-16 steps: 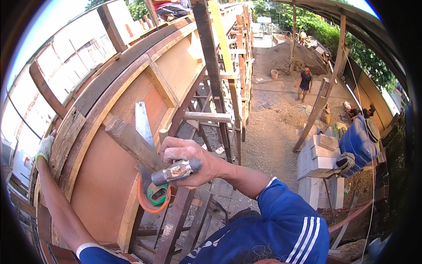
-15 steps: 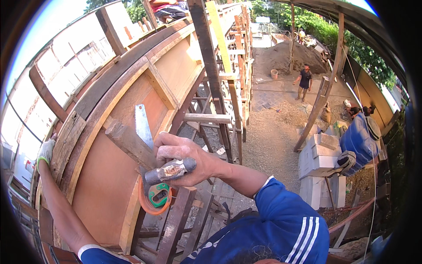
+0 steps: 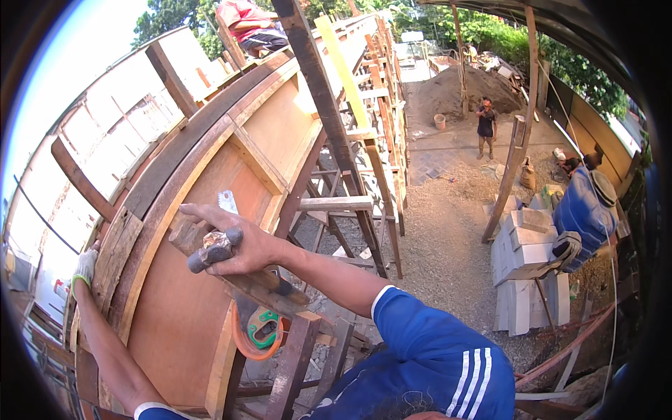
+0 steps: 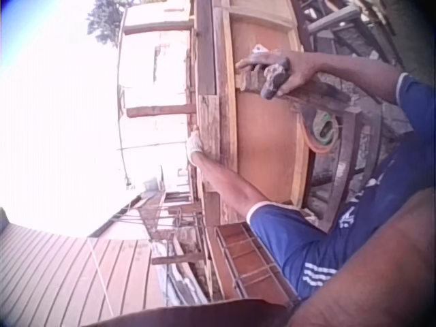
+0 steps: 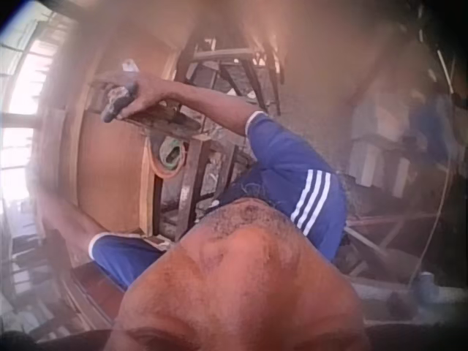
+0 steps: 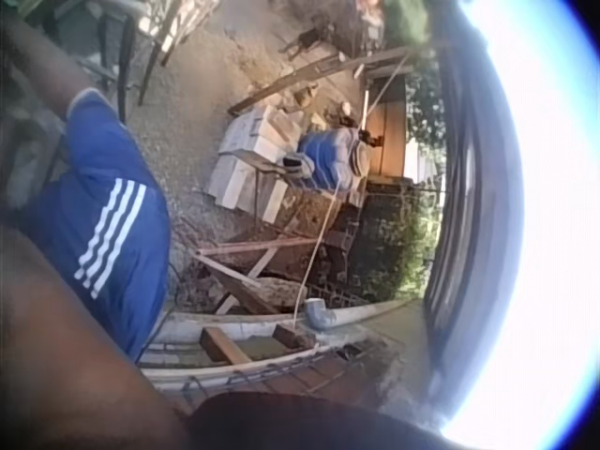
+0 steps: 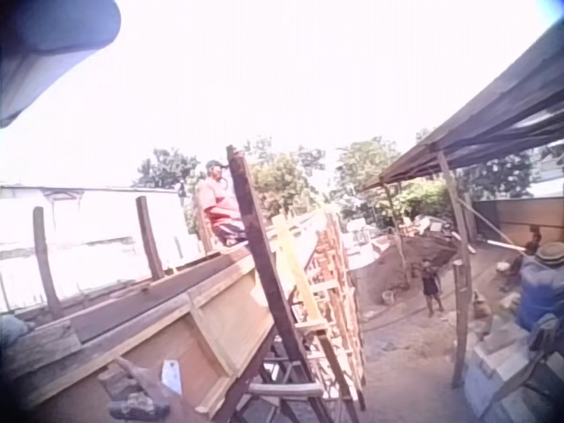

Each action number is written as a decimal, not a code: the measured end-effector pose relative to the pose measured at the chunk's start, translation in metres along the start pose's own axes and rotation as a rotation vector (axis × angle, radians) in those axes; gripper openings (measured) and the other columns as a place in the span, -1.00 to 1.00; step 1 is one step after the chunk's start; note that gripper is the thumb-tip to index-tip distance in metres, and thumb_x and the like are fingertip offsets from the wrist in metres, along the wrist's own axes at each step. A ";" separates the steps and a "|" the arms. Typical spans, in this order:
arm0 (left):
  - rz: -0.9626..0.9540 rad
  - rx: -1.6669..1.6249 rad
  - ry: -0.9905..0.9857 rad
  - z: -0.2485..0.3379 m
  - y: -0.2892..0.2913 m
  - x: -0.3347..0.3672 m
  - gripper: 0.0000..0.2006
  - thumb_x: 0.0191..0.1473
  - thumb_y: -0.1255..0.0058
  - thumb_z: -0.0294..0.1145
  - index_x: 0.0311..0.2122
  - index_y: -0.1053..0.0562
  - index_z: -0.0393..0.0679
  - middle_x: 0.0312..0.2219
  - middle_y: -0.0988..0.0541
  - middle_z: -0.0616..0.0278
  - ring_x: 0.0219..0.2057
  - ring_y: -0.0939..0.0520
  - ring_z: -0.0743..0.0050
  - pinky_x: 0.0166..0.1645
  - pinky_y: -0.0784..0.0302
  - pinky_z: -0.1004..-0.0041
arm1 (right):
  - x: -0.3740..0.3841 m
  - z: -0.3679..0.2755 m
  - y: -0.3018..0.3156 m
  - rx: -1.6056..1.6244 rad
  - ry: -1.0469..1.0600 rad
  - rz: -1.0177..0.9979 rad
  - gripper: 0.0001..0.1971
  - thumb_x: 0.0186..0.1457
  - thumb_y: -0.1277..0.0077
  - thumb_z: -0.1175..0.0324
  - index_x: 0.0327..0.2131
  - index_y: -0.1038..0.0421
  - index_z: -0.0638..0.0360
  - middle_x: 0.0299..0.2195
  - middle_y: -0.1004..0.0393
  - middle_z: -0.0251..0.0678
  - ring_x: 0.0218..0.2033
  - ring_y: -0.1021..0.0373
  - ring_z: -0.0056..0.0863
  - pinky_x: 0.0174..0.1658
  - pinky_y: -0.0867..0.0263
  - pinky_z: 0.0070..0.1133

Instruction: The person hammers nails into wooden boards and a support beam while working on a construction project, handling a bucket containing nails and a saw.

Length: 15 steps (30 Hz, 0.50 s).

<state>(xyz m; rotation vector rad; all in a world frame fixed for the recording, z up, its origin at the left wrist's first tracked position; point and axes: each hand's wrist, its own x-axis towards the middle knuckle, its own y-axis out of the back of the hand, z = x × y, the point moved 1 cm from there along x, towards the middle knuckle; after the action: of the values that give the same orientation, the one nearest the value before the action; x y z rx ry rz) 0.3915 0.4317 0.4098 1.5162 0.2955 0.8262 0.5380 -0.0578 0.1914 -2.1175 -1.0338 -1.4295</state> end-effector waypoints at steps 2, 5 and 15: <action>-0.004 0.017 -0.074 -0.006 -0.002 0.009 -0.29 0.21 0.15 0.25 0.12 -0.49 -0.26 0.05 -0.56 -0.15 0.15 -0.51 -0.02 0.22 -0.34 0.26 | 0.002 0.014 -0.001 0.058 -0.007 -0.062 0.16 -0.21 -0.31 0.36 0.43 0.21 0.15 0.37 -0.05 -0.06 0.30 -0.17 -0.30 0.32 -0.12 -0.39; -0.035 0.057 -0.126 -0.007 -0.002 0.016 -0.27 0.22 0.20 0.27 0.13 -0.47 -0.26 0.08 -0.53 -0.17 0.17 -0.49 -0.06 0.23 -0.33 0.25 | 0.002 0.029 -0.004 0.110 -0.016 -0.094 0.18 -0.19 -0.30 0.39 0.44 0.28 0.14 0.30 -0.15 -0.09 0.18 -0.27 -0.42 0.23 -0.19 -0.43; -0.012 0.165 0.065 0.031 0.006 -0.028 -0.18 0.19 0.26 0.37 0.12 -0.46 -0.29 0.08 -0.52 -0.20 0.20 -0.46 -0.10 0.27 -0.29 0.22 | 0.001 0.006 -0.004 0.435 -0.348 -0.218 0.17 -0.23 -0.23 0.46 0.43 0.29 0.14 -0.14 -0.45 -0.29 -0.13 -0.40 -0.59 0.06 -0.28 -0.53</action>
<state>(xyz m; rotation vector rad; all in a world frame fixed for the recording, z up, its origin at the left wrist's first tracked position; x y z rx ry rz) 0.3897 0.3895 0.4093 1.6417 0.4287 0.8595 0.5393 -0.0506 0.1896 -2.0035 -1.5837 -0.8238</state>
